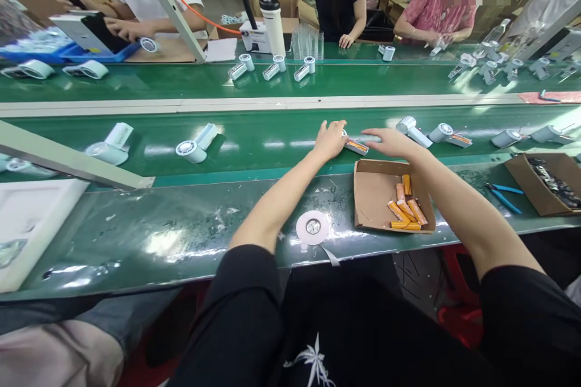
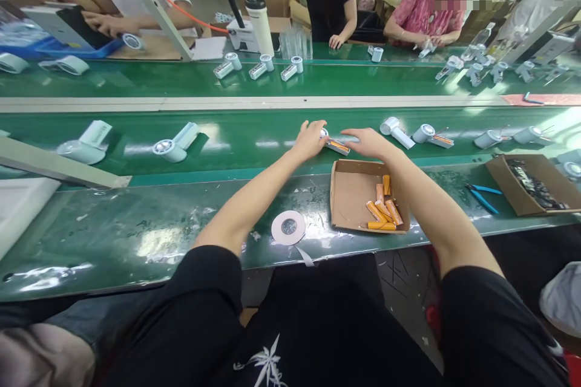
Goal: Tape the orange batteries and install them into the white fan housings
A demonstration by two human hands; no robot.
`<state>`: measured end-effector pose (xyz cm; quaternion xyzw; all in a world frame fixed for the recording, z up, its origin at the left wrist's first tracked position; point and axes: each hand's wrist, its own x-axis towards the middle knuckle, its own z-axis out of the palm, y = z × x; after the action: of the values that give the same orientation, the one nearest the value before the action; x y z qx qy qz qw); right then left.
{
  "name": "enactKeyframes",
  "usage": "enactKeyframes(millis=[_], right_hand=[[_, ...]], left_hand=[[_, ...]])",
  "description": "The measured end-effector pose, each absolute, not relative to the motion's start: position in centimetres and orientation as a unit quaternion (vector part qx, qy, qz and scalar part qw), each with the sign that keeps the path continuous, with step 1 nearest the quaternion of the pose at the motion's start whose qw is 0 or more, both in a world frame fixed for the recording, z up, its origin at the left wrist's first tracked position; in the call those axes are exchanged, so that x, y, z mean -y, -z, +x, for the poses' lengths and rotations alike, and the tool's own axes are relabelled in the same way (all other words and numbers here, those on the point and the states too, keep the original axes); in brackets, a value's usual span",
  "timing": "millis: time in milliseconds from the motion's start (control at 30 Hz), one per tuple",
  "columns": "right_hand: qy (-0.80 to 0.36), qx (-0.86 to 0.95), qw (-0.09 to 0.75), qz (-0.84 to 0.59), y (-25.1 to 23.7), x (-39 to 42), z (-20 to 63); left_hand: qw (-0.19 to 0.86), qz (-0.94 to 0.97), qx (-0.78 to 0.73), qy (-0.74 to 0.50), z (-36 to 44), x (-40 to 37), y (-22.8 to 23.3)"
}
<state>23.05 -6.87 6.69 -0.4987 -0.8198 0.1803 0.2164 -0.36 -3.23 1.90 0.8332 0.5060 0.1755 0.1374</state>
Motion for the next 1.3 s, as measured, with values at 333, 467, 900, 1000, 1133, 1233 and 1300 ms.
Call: enactKeyframes(millis=[333,467,900,1000,1133,1233,1300], right_hand=[[-0.315,0.646,0.314,-0.621,-4.0,32.1,34.8],[-0.291,0.702,0.286,-0.584,-4.8,33.0,26.7],[-0.519,0.808,-0.017,-0.279,-6.6,32.3,21.7],[-0.349,0.814,0.034,-0.464,-6.5,29.9,24.6],[-0.059,0.798,0.039,-0.598,-4.4,25.4,26.4],[-0.027,0.812,-0.010,-0.583,-2.8,23.1,26.3],[-0.089,0.825,0.026,-0.558,-2.6,22.7,26.1]], left_hand=[[0.066,0.915,-0.343,-0.202,-16.9,29.4,3.7],[0.007,0.881,-0.385,-0.274,-13.4,31.1,2.3],[-0.014,0.841,-0.382,-0.383,-10.4,31.8,2.7],[-0.025,0.825,-0.386,-0.412,-10.3,32.2,3.1],[-0.012,0.836,-0.364,-0.411,-8.7,31.9,2.9],[-0.008,0.849,-0.357,-0.391,-7.5,31.6,2.7],[-0.008,0.854,-0.350,-0.385,-7.0,31.7,2.5]])
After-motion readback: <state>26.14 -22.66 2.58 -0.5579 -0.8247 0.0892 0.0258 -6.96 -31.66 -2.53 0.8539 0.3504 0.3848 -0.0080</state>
